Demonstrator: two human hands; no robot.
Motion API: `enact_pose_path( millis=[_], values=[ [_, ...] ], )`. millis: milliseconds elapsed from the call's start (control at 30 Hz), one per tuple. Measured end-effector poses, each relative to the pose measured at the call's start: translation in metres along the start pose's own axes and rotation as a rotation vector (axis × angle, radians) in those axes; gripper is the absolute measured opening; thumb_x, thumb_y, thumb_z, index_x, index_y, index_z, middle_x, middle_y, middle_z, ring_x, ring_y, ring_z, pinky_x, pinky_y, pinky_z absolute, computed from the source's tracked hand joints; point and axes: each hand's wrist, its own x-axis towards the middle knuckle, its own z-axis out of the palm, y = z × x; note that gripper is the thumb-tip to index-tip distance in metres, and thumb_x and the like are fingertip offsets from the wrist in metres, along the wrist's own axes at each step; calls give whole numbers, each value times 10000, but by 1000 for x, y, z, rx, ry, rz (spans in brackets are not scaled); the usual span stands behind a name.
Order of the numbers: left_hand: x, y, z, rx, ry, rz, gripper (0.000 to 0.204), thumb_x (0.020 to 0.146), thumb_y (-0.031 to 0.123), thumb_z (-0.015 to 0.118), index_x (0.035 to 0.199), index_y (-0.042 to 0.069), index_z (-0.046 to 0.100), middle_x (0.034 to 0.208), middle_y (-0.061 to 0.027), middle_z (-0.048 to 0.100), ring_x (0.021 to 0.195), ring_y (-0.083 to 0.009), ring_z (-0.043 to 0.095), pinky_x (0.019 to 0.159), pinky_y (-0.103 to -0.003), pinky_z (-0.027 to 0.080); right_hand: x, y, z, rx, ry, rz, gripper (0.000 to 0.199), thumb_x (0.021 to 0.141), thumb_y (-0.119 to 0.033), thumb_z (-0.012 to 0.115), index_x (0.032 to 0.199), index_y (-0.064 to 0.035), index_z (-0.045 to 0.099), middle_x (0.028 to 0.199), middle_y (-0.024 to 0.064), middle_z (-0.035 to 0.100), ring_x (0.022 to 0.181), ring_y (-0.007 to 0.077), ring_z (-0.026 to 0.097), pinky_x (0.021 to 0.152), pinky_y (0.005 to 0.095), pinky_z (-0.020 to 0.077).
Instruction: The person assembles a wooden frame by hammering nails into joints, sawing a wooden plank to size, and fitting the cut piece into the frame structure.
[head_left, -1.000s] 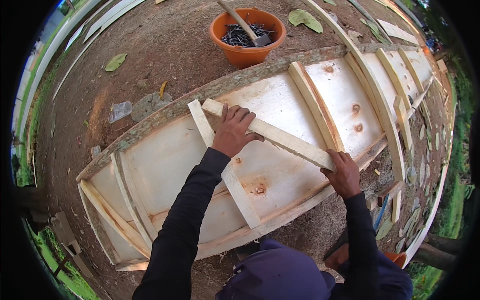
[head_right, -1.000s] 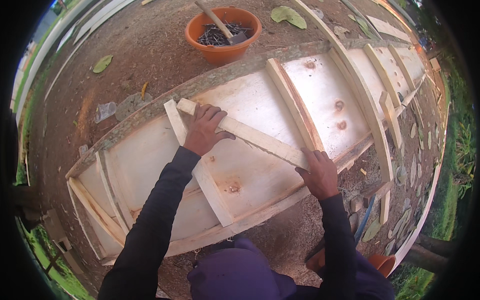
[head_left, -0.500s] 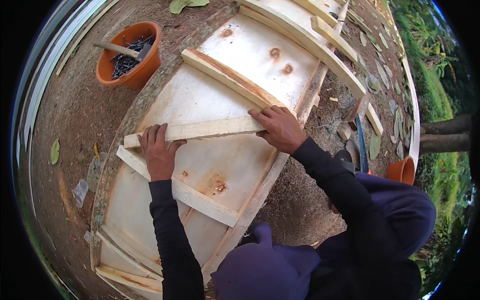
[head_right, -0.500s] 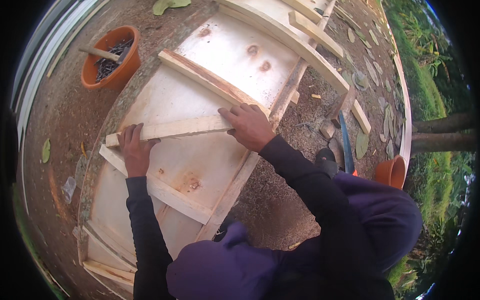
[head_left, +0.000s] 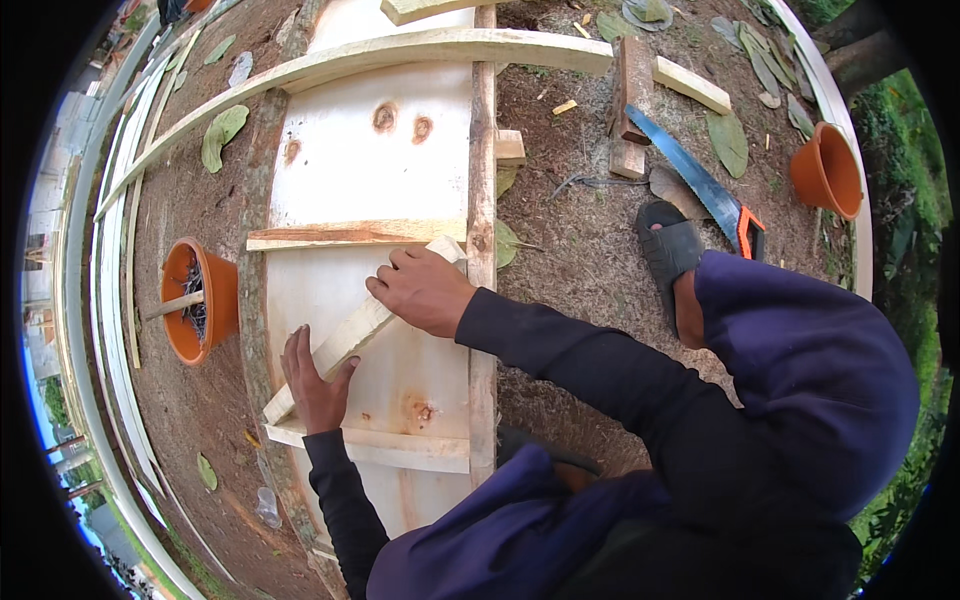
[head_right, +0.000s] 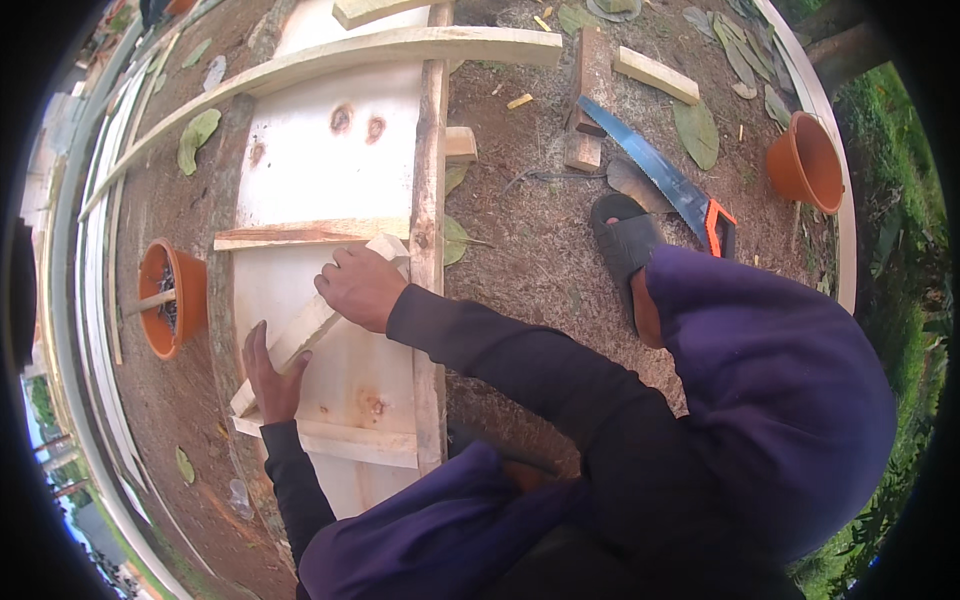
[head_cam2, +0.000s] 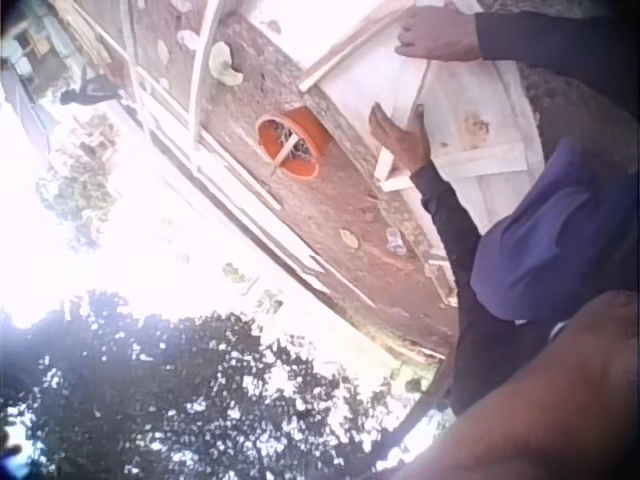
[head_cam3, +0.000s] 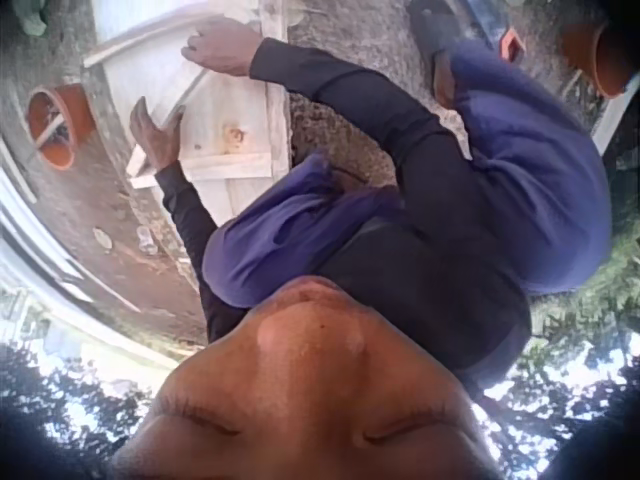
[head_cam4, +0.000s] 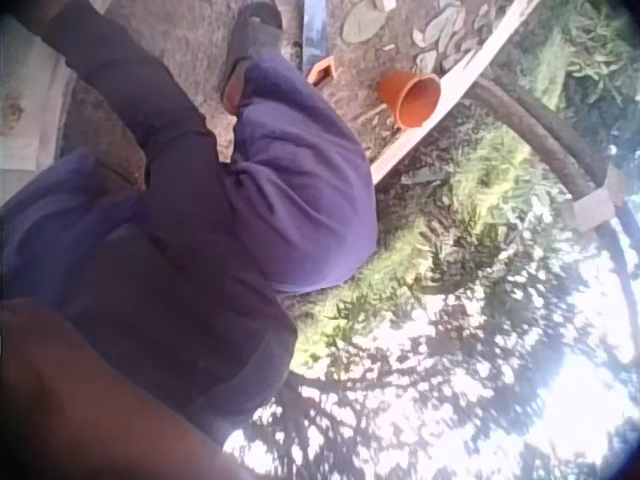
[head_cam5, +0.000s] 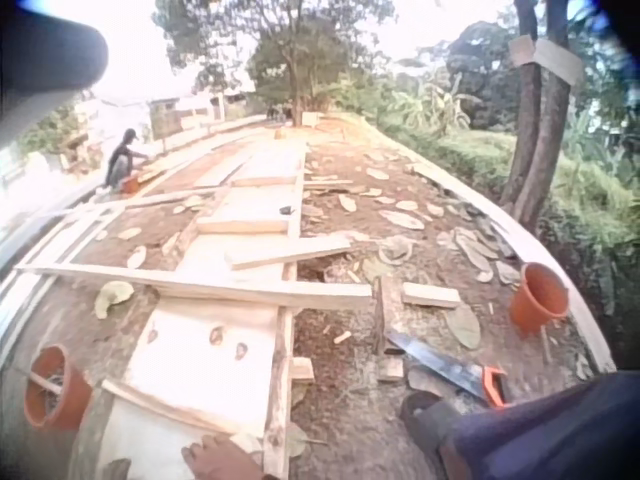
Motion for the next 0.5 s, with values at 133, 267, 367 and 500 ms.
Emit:
enact_pose_path(
  millis=[133,267,367,500],
  values=[
    [30,21,-2,25,-180,131,890,740,294,927,1465,21,490,1402,-190,575,1286,-392,543,1077,-502,443,-2,-3,1,48,48,-11,132,868,-129,656,972,-63,705,886,37,663,962,218,615,856,341,476],
    [44,29,8,64,-283,109,703,721,304,941,1271,36,594,1189,-172,676,1089,-379,648,913,-485,513,-4,1,4,65,68,-27,123,865,-142,661,942,-67,720,875,33,666,963,220,615,846,342,468],
    [39,24,20,33,-263,32,560,717,279,946,1126,60,631,1043,-157,717,948,-376,695,786,-474,539,-3,0,3,91,62,-9,111,865,-147,664,921,-73,726,869,29,666,964,217,615,842,342,464],
    [40,27,22,-18,-193,36,483,718,290,946,1019,61,647,933,-137,708,853,-368,693,724,-468,534,-2,3,5,98,68,-7,103,865,-147,664,904,-80,732,865,26,671,966,215,616,834,345,467]
  ],
)
